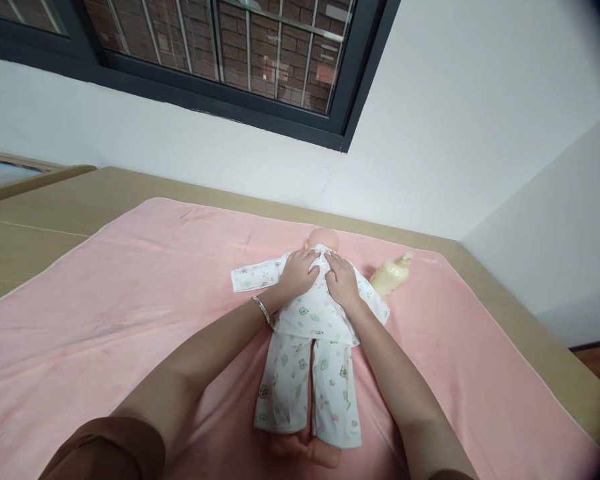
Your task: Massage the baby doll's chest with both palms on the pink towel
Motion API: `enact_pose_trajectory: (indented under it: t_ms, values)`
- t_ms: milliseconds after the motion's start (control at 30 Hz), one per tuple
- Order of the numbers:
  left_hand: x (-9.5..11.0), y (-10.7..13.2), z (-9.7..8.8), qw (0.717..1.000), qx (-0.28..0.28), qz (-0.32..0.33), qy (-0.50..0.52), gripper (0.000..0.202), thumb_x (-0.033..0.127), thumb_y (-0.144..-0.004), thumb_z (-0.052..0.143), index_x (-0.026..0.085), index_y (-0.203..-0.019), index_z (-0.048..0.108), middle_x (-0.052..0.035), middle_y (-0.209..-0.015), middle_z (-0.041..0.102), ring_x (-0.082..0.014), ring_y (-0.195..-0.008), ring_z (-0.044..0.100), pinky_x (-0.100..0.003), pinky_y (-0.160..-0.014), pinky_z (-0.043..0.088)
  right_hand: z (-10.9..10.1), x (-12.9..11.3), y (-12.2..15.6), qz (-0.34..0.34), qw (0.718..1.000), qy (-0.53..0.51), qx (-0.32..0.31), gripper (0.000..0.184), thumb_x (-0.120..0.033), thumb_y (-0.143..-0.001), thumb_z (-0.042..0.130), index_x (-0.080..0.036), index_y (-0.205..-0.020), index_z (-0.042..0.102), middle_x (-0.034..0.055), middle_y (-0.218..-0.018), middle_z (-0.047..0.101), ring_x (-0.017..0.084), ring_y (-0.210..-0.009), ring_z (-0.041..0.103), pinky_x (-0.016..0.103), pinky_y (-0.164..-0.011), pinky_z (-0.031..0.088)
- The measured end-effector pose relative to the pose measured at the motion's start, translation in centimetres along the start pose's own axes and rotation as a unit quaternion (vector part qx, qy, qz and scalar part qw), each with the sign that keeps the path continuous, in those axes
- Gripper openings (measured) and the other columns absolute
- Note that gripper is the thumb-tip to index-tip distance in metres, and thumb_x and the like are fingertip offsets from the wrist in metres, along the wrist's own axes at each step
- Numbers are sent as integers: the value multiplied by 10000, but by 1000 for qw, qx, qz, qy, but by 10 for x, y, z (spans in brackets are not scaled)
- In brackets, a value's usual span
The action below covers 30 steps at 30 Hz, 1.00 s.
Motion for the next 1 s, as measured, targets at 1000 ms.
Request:
enact_pose_trajectory:
  t_ms: [1000]
  values:
    - [0,2,-4,997,73,23,32,113,208,-824,547,215,-860,653,-55,-940,709,-223,-971,635,-404,-916,484,-2,-2,7,24,993,-28,110,347,-155,-806,458,-191,-1029,721,85,-1156,733,250,-1112,657,402,-1019,489]
Point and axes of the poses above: each hand's wrist, its own y-axis away from the middle knuckle, its own z-axis out of the palm, x = y × z, the point moved 2 cm from there along -y, towards the middle knuckle
